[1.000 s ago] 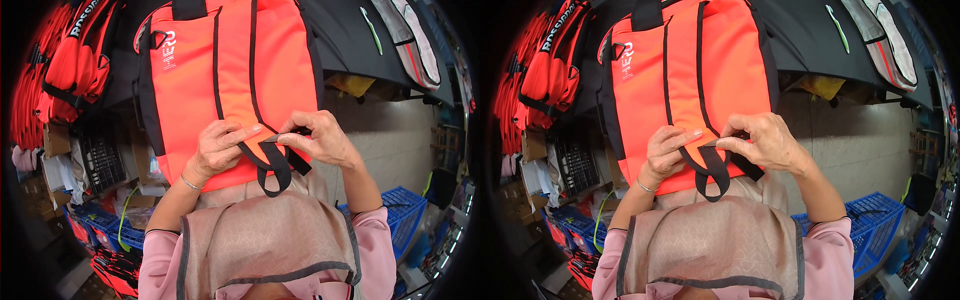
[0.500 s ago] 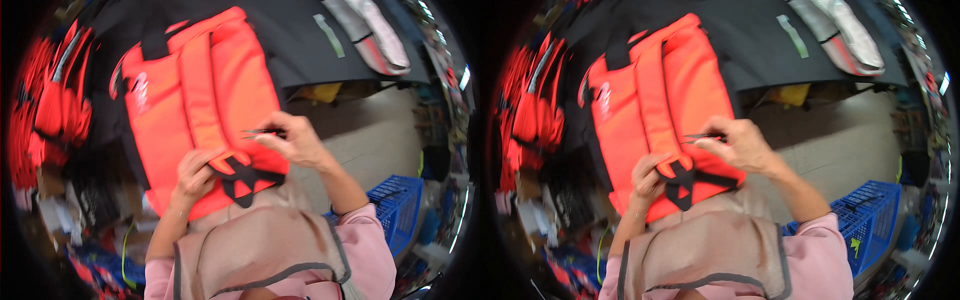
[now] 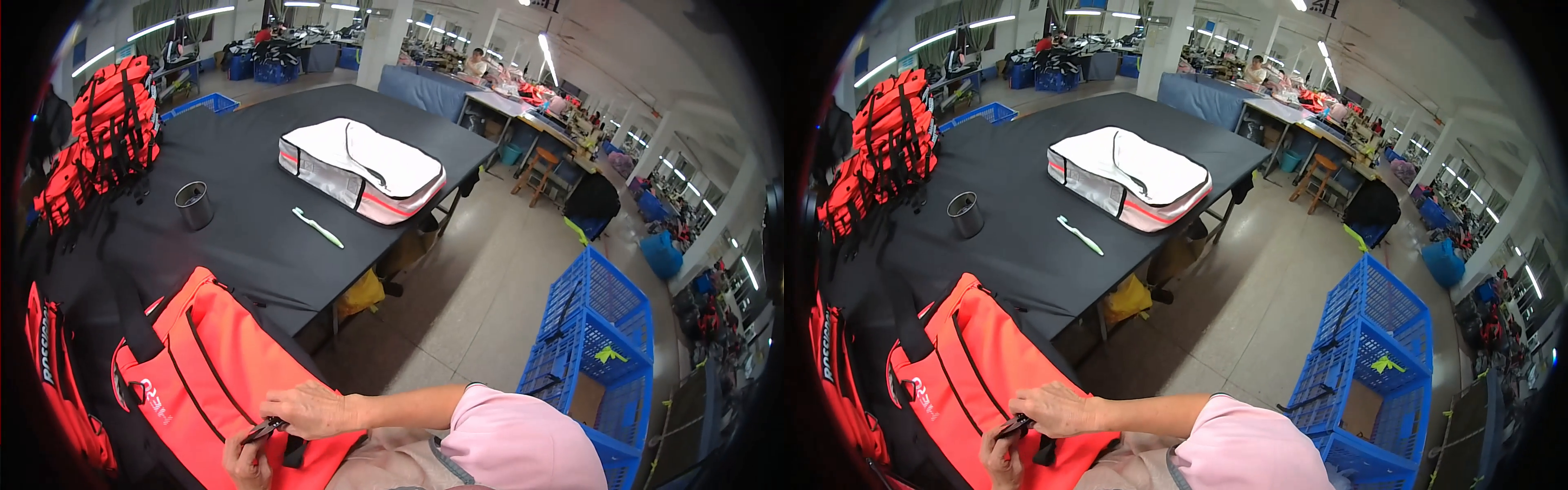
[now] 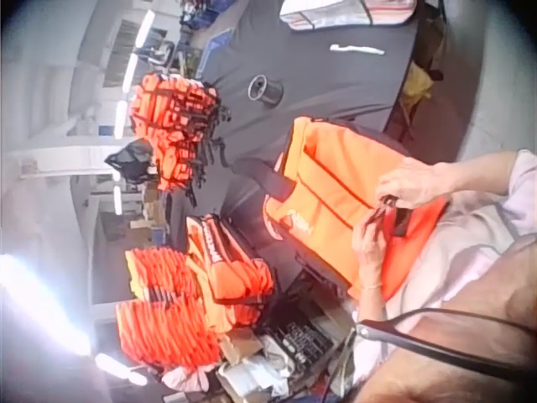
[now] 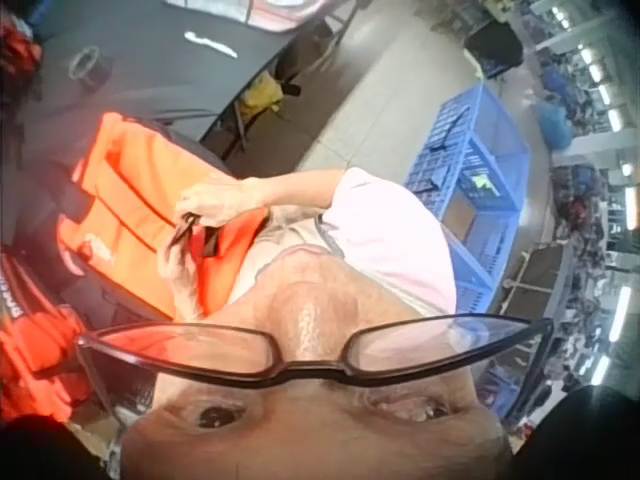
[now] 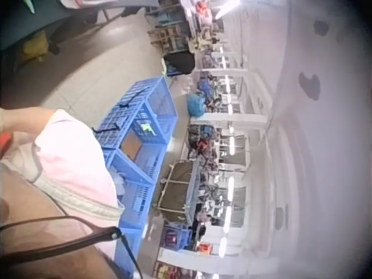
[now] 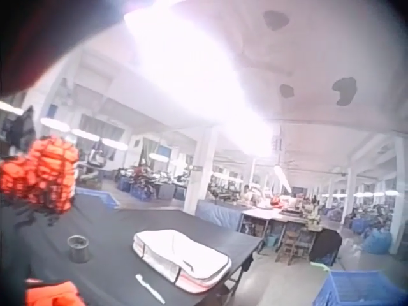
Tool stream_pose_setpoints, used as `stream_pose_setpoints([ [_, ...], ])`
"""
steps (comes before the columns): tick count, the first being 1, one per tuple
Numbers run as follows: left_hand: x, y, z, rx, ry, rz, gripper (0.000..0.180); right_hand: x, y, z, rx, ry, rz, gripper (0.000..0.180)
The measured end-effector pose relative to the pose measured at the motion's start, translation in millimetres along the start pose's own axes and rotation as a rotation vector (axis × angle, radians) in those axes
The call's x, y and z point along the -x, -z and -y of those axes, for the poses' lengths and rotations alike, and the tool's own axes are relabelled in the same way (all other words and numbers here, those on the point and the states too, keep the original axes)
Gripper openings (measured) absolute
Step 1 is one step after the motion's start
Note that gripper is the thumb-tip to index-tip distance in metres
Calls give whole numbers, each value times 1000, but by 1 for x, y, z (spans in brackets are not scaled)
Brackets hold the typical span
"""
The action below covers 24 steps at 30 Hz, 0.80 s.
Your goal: Inspecting and adjusting buckles, zippers, and seams on backpacks and zippered pouches using a brush and pliers.
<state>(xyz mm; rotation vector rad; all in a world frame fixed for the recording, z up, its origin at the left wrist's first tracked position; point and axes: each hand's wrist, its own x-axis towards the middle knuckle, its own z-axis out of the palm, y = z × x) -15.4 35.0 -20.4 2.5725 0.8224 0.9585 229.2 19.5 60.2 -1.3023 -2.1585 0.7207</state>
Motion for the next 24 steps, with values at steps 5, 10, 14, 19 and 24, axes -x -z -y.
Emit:
stream_pose_setpoints([
  [5,-1,-4,-7,153,-52,-402,41,-1,7,2,-200,248,-100,26],
  [10,12,-5,0,515,393,-205,47,-15,20,14,-366,349,-159,24],
  [14,-18,10,-30,537,463,-127,43,-35,24,12,-620,185,-115,19],
  [19,-28,-6,-36,516,338,-398,49,-62,-12,-31,-1008,-117,113,23],
  [24,-29,3,-28,-85,-73,-223,44,-65,-56,-52,-1142,-331,461,28],
])
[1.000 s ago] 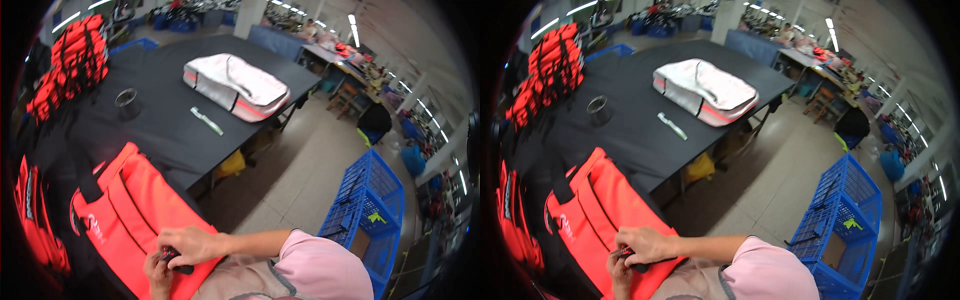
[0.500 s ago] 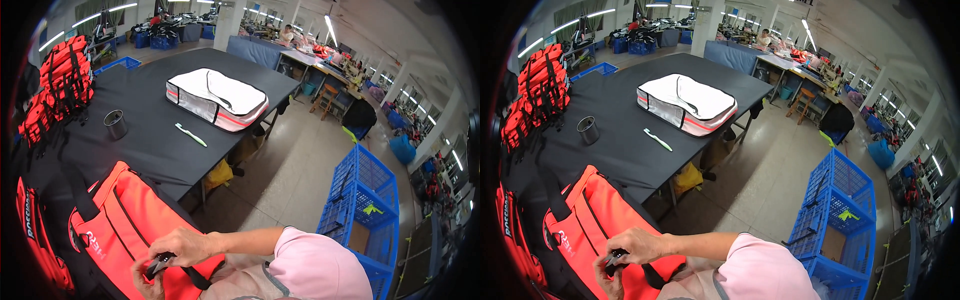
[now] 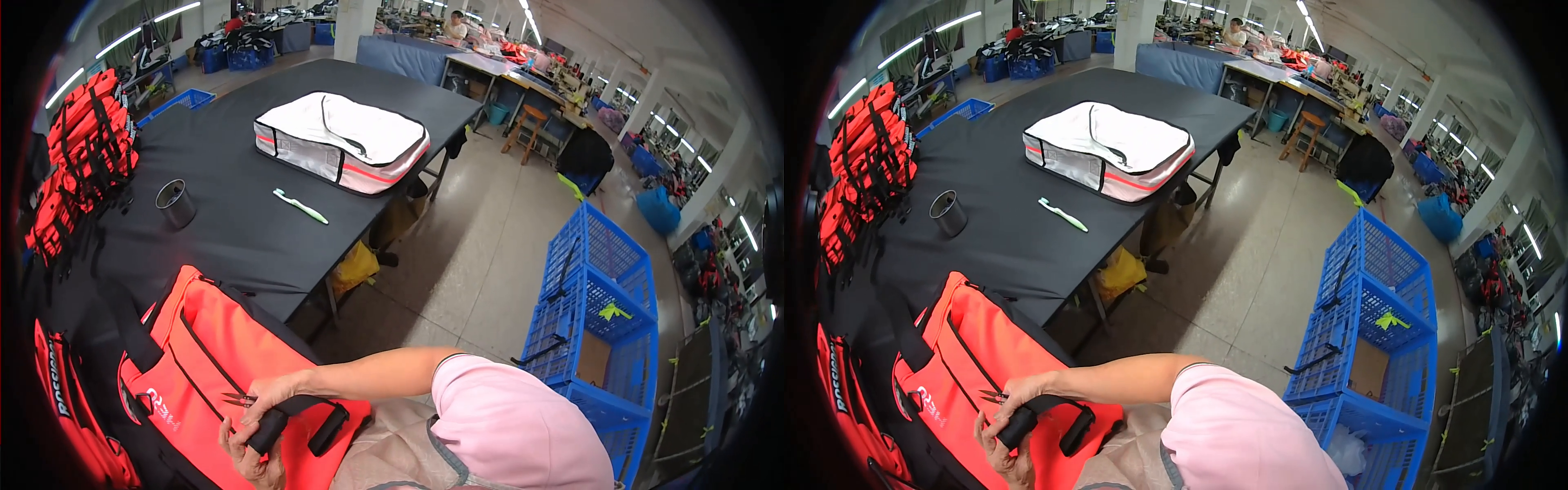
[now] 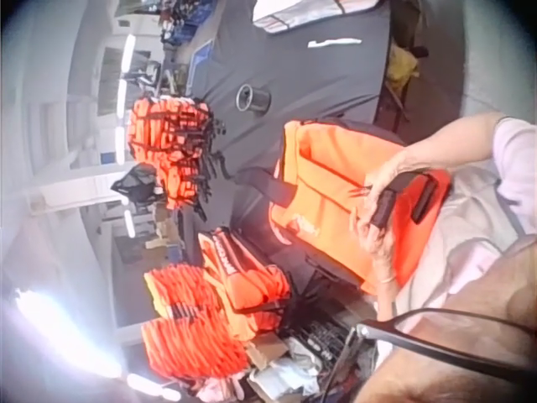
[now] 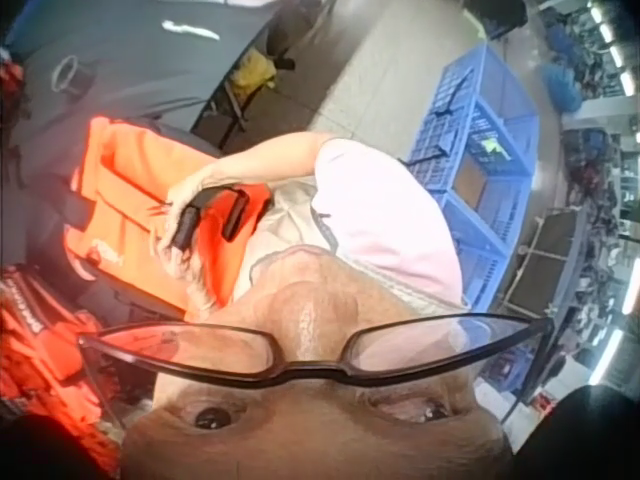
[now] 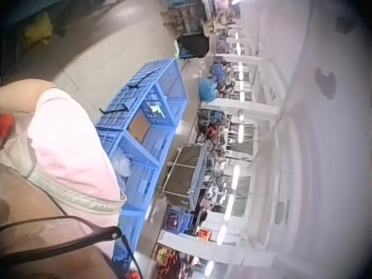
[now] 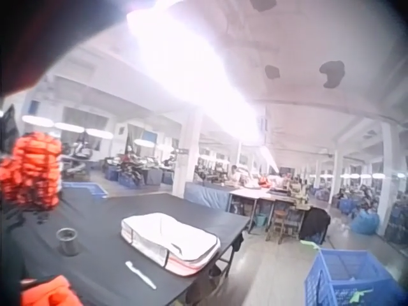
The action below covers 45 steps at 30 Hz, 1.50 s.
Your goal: Inspecting and adjusting buckles, zippers, and seams on backpacks and zippered pouches using a brush and pliers.
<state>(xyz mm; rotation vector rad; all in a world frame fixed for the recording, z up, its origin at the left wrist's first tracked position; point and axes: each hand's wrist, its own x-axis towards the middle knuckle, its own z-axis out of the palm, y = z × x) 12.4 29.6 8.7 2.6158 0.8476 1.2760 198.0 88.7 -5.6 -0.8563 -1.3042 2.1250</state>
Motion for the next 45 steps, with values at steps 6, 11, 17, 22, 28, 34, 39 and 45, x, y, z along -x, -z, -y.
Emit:
stream_pose_setpoints([
  [6,5,1,1,120,205,-50,34,50,11,30,152,242,-21,40],
  [11,3,-6,-6,219,639,-152,35,79,40,33,680,189,-764,39],
  [17,-14,-23,-15,347,638,-103,24,97,-3,36,706,365,-743,33],
  [22,-5,-21,-17,331,667,-107,23,85,-28,19,740,447,-742,20],
  [28,1,-23,-16,277,567,-71,27,87,-30,14,980,429,-678,21],
  [34,7,-21,-16,278,440,-82,28,97,-14,24,686,246,-504,15],
  [39,4,5,-39,469,572,-100,18,111,27,29,260,326,-857,17],
  [45,28,-15,-61,520,481,455,43,107,41,34,197,296,-902,20],
])
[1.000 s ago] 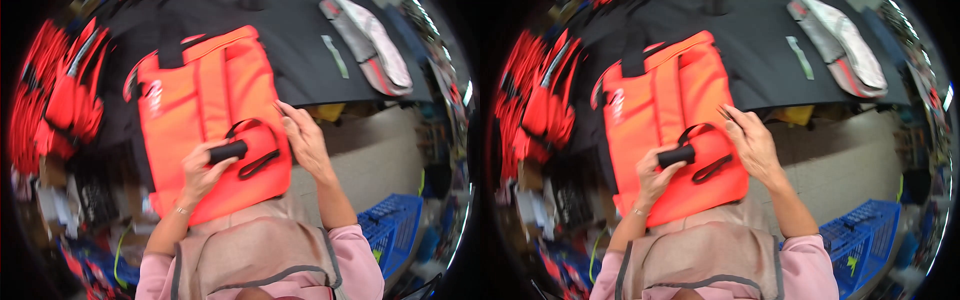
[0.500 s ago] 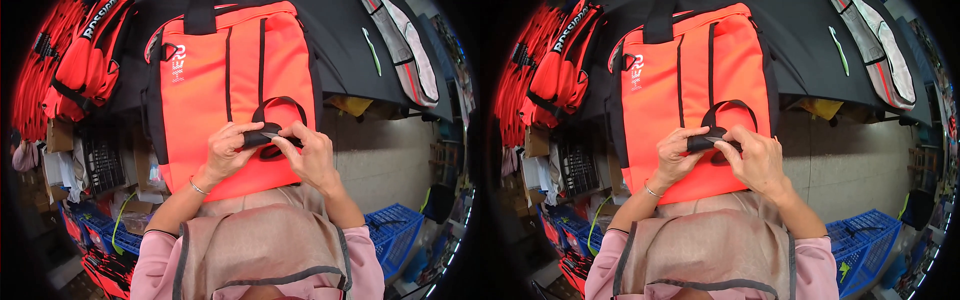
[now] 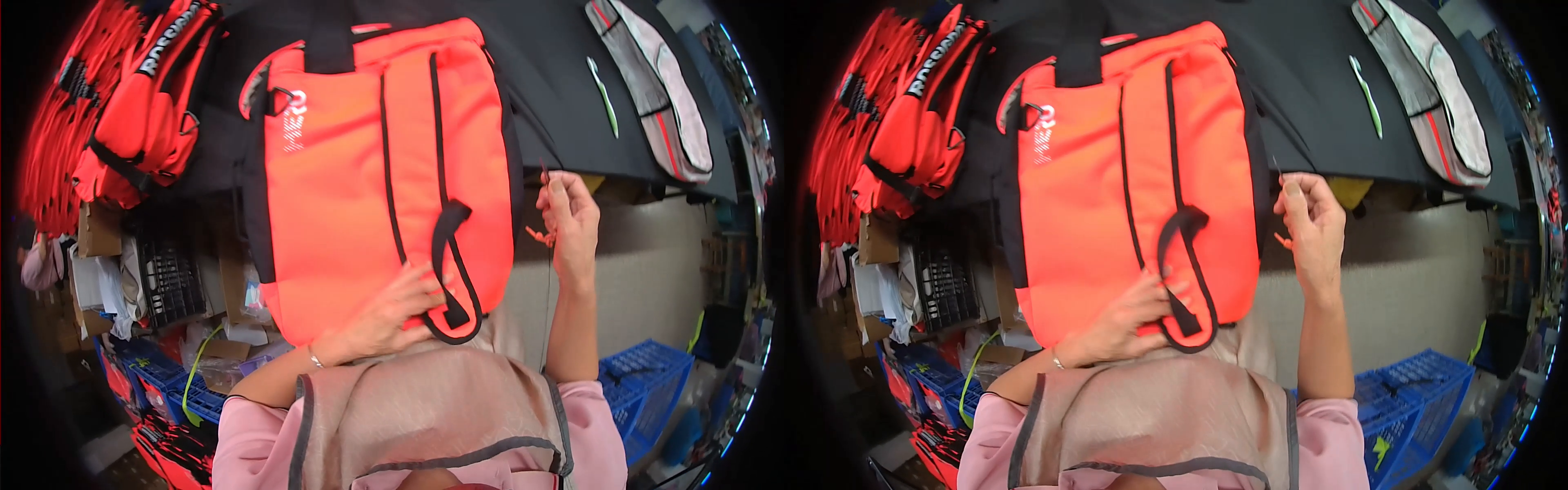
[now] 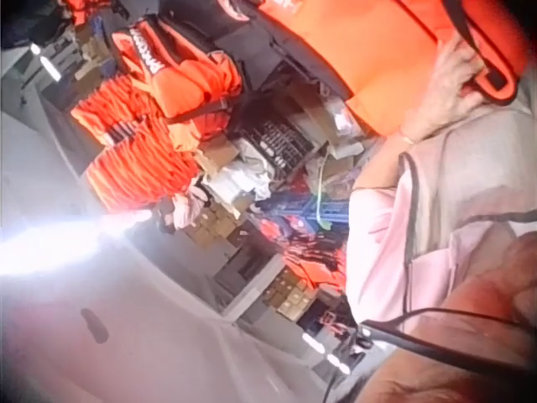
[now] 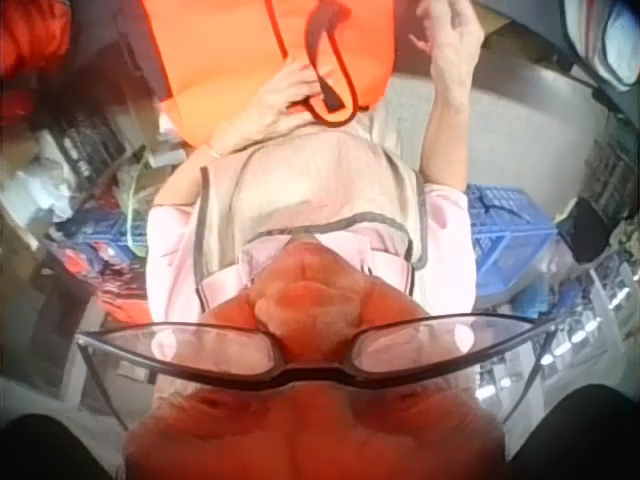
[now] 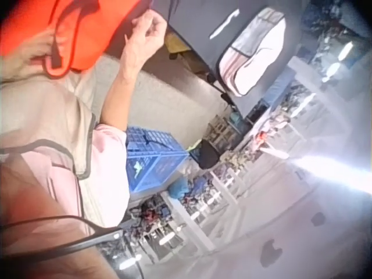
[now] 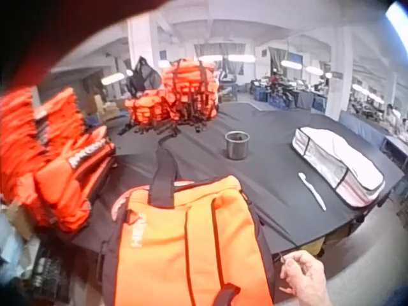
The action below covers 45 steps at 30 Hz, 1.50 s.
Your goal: Inspecting and adjusting buckles, zippers, and seams on backpacks and zippered pouches using a brush and pliers.
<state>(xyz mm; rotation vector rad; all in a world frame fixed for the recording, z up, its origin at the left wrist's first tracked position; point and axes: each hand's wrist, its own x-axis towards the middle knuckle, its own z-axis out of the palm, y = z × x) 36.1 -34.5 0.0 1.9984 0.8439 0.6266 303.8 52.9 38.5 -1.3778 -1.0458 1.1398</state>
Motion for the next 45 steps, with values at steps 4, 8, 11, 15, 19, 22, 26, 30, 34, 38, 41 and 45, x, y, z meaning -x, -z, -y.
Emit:
stream_pose_setpoints([
  [4,-6,18,-1,-71,1,294,47,-4,-21,2,-12,41,43,21],
  [8,-31,83,2,282,351,348,42,-14,-45,12,-60,160,60,28],
  [11,-53,107,30,-279,71,-200,55,-30,-58,26,25,201,112,26],
  [15,-74,55,65,-801,60,-322,72,-45,-119,64,41,245,185,20],
  [19,-78,53,64,-647,58,-317,77,-89,-185,73,42,393,233,21],
  [22,-88,90,71,-425,18,-281,59,-140,-217,47,167,443,126,18],
  [26,-99,180,88,-615,52,-413,48,-172,-227,-14,576,386,-58,14],
  [30,-99,205,117,-1095,165,-407,59,-170,-226,-27,359,429,-50,14],
  [34,-99,198,130,-1042,65,-432,47,-170,-225,-30,317,453,-45,12],
  [38,-109,194,131,-907,-69,-643,24,-170,-224,-25,288,426,-38,12],
  [41,-112,193,126,-886,29,-561,19,-171,-223,-19,318,380,-45,13],
  [45,-110,191,131,-917,6,-647,16,-178,-230,-4,428,317,31,18],
])
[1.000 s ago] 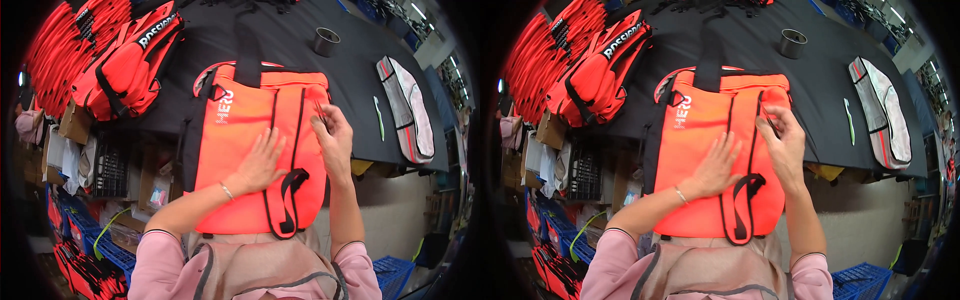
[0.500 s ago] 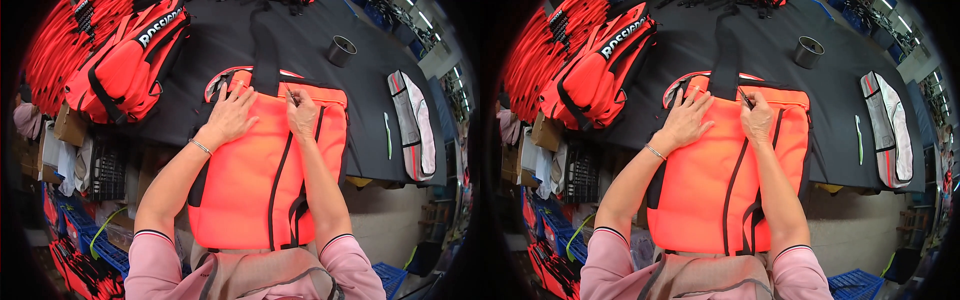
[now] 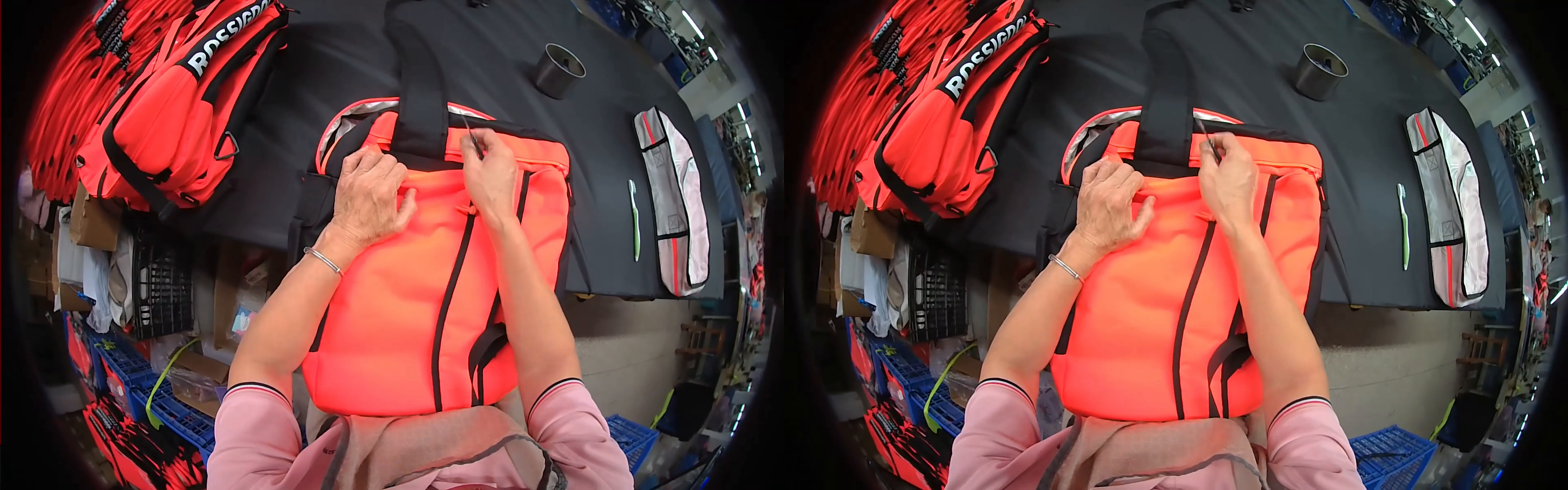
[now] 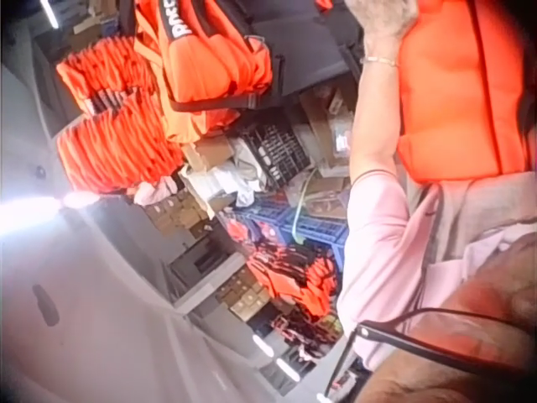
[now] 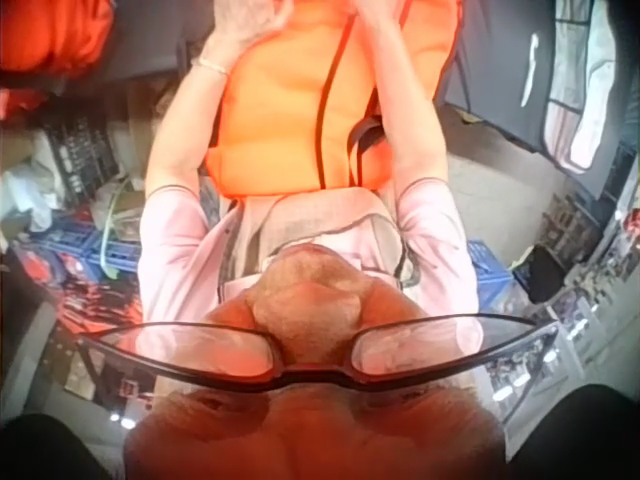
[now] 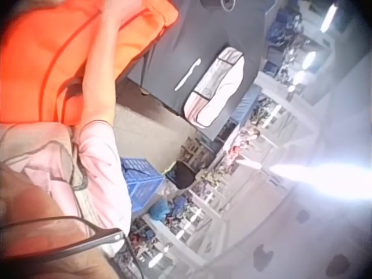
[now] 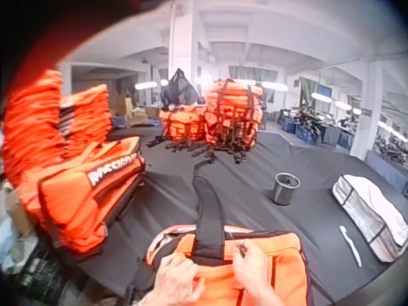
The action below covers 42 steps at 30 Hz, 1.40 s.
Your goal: Inspecting and adjusting buckles, zippers, and seams on backpacks and zippered pouches using a brush and pliers.
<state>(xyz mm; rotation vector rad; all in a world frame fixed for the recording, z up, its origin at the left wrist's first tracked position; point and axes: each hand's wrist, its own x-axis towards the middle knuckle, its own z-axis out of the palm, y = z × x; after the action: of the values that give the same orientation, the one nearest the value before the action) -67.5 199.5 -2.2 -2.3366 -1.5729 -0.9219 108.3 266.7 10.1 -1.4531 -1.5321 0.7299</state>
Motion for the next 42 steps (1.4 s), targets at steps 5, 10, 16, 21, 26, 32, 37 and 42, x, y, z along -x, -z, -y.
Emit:
stream_pose_setpoints([
  [5,-1,-11,-3,-3,8,-64,15,-51,-18,-6,66,-107,40,28],
  [10,4,-13,1,2,44,-89,14,-70,-35,5,85,-110,9,26],
  [16,3,-14,0,-6,74,-57,19,-101,-45,19,113,-208,82,27],
  [21,-1,-14,-6,-6,91,-77,21,-113,-44,13,-327,-424,153,34],
  [26,6,-11,0,151,137,-172,17,-71,-22,38,-495,-391,255,31],
  [32,8,2,7,1169,615,-513,47,6,4,37,-419,-67,445,28],
  [37,-39,64,38,1679,703,-603,41,58,18,25,-258,23,481,38],
  [42,-79,135,32,1854,613,-633,21,90,27,22,-354,156,332,19],
])
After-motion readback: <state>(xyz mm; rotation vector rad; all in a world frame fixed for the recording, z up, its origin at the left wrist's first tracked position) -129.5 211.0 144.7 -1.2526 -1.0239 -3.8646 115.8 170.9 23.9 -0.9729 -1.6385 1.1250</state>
